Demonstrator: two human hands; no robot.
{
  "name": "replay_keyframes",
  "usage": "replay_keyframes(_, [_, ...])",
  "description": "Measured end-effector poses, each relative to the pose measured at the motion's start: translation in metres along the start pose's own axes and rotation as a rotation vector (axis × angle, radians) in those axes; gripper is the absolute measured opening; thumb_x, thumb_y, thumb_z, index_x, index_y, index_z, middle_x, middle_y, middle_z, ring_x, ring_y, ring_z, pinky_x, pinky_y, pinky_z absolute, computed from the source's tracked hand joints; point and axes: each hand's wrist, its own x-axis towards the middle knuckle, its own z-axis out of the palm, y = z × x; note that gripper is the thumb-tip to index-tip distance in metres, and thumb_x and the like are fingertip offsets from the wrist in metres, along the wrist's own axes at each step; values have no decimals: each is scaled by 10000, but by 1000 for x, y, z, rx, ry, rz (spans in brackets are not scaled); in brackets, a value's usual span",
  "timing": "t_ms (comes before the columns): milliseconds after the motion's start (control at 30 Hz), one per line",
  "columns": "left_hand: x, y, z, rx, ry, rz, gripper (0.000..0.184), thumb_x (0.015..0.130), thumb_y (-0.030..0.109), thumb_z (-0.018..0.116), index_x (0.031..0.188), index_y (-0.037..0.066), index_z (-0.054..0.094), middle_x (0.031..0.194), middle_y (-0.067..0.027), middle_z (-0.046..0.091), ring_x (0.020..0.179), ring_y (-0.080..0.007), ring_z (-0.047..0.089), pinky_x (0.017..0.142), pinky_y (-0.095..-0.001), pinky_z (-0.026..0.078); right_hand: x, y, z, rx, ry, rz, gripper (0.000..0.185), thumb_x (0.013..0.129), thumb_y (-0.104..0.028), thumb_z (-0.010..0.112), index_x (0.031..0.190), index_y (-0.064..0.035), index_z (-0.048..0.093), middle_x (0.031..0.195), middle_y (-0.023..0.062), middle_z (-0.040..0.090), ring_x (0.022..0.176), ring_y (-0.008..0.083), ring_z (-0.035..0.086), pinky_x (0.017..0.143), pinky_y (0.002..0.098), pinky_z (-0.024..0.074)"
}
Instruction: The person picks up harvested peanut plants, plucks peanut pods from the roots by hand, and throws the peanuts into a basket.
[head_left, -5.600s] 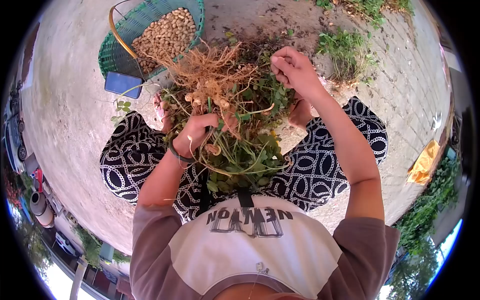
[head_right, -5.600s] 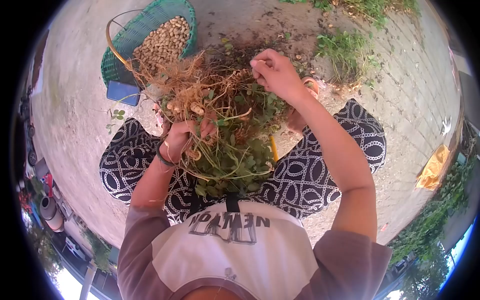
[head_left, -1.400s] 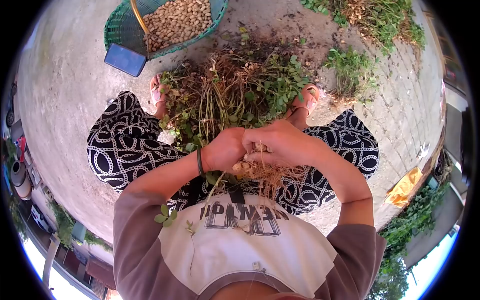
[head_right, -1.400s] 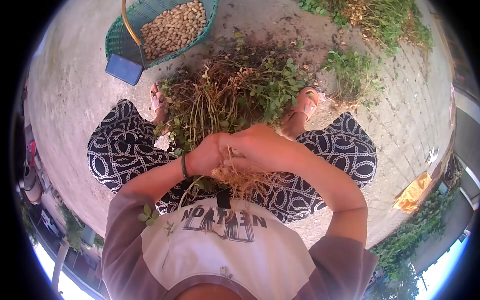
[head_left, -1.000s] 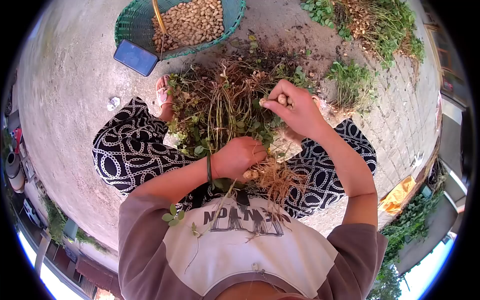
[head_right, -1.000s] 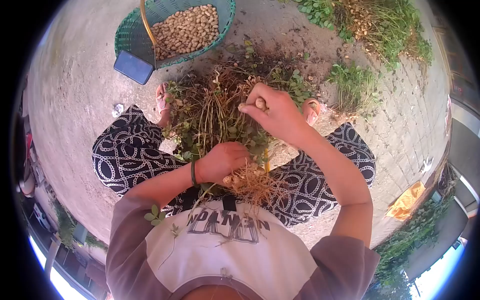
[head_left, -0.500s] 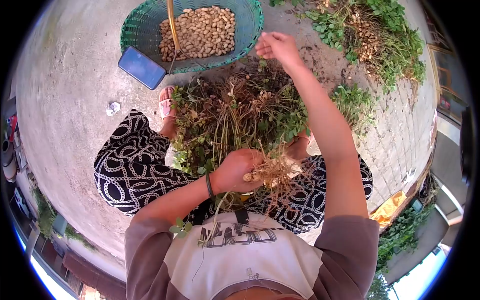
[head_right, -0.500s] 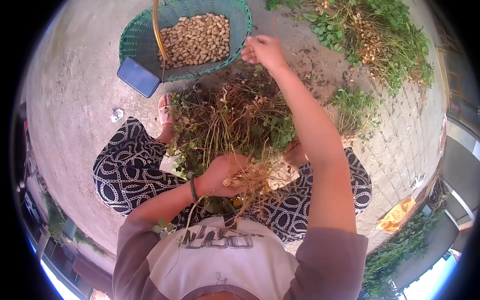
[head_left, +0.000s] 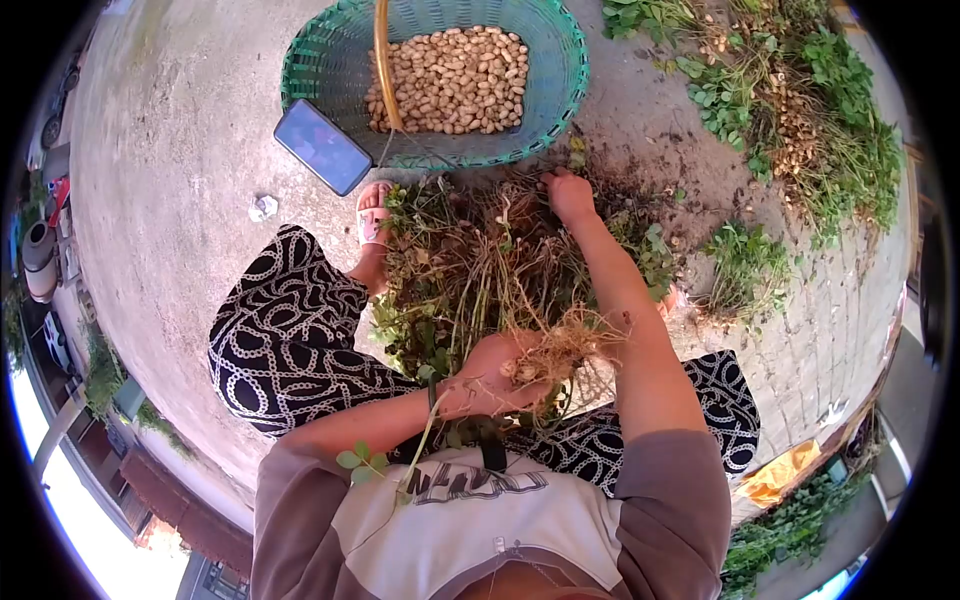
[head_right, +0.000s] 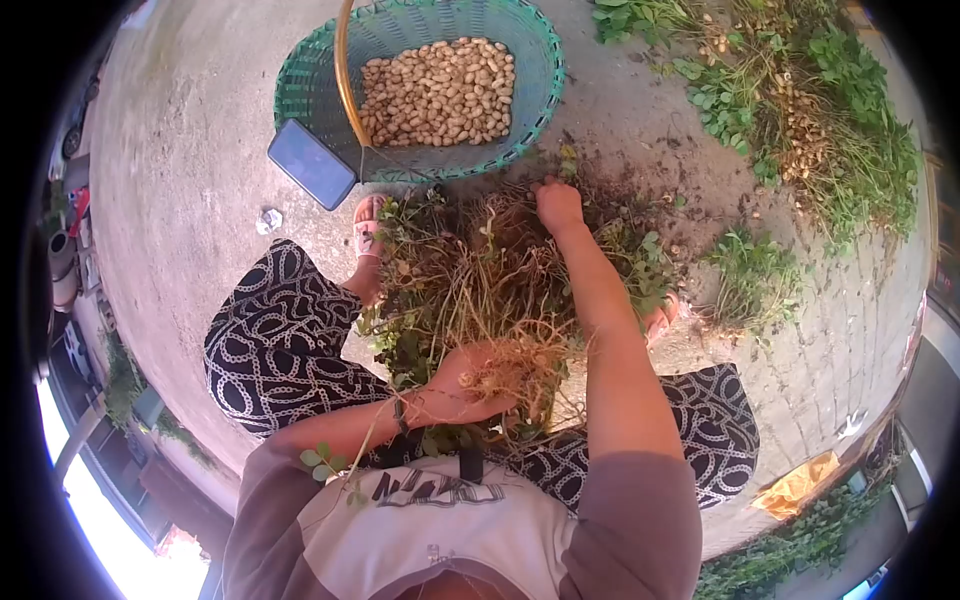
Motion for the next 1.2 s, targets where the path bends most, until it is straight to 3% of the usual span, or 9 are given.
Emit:
replay_keyframes(67, [1, -1, 0, -17, -42, -93, 547, 802, 19, 656, 1328, 20, 508, 1223, -78, 630, 1106, -148, 602, 938, -295, 481, 1, 0, 1, -1, 52, -39, 255, 865, -116, 559, 1099, -126, 658, 984, 134, 629, 893, 294, 662, 705, 414, 545])
replay_keyframes(267, [-6, -1, 1, 11, -44, -42, 538, 803, 32, 671, 1318, 24, 516, 1166, -70, 639, 1062, -144, 606, 916, -286, 479, 3, -15, 9, -98, 124, -167, 314, 812, -104, 585, 1119, -122, 647, 959, 142, 633, 854, 304, 671, 690, 412, 546])
replay_keyframes(400, [-2, 0, 3, -30, -20, -10, 504, 804, 66, 679, 1287, 35, 539, 1127, -65, 650, 1015, -152, 617, 890, -295, 491, 3, -16, 14, 194, 221, 88, 342, 813, -130, 591, 1149, -130, 654, 929, 151, 651, 855, 331, 666, 703, 434, 540])
replay_keyframes(533, [-4, -7, 9, 49, 131, 124, 425, 765, 190, 728, 1148, 46, 614, 982, -135, 661, 885, -305, 657, 775, -366, 527, -25, -4, -4, 504, 332, 254, 239, 903, -221, 556, 1056, -90, 684, 794, 162, 662, 743, 327, 656, 656, 439, 519])
replay_keyframes(700, [-6, 3, 6, 481, 35, 144, 537, 730, 274, 777, 1139, -3, 566, 972, -187, 631, 913, -378, 616, 809, -425, 506, -75, 19, -104, 903, -212, 353, 444, 957, -400, 586, 911, 30, 684, 663, 98, 642, 530, 158, 576, 538, 308, 469])
replay_keyframes(833, [-17, -3, 17, 731, 84, 377, 462, 674, 202, 755, 1009, -53, 565, 948, -190, 610, 953, -349, 602, 852, -421, 488, -122, -14, -220, 1208, 130, 96, 306, 968, -277, 605, 1002, 21, 664, 792, 45, 670, 696, 109, 632, 635, 255, 521])
replay_keyframes(933, [-19, 3, 23, 862, 99, 562, 287, 643, 96, 619, 896, -24, 557, 914, -150, 581, 901, -299, 584, 799, -377, 483, -171, -41, -285, 1158, 279, -18, 256, 969, -243, 607, 1035, -1, 657, 839, 31, 672, 733, 102, 643, 658, 235, 527])
replay_keyframes(1067, [-26, 10, 32, 923, 114, 632, 193, 695, 105, 560, 859, 2, 551, 861, -112, 552, 861, -264, 572, 768, -347, 470, -252, -77, -299, 950, -115, -68, 150, 933, -181, 651, 963, -35, 664, 823, 21, 668, 713, 101, 633, 651, 230, 514])
replay_keyframes(1200, [-24, 7, 34, 985, 163, 761, 180, 703, 120, 559, 845, 10, 542, 866, -106, 548, 879, -258, 573, 788, -345, 468, -299, -94, -271, 587, -114, -286, 148, 836, -122, 705, 936, -30, 646, 821, 54, 615, 768, 196, 636, 680, 318, 489])
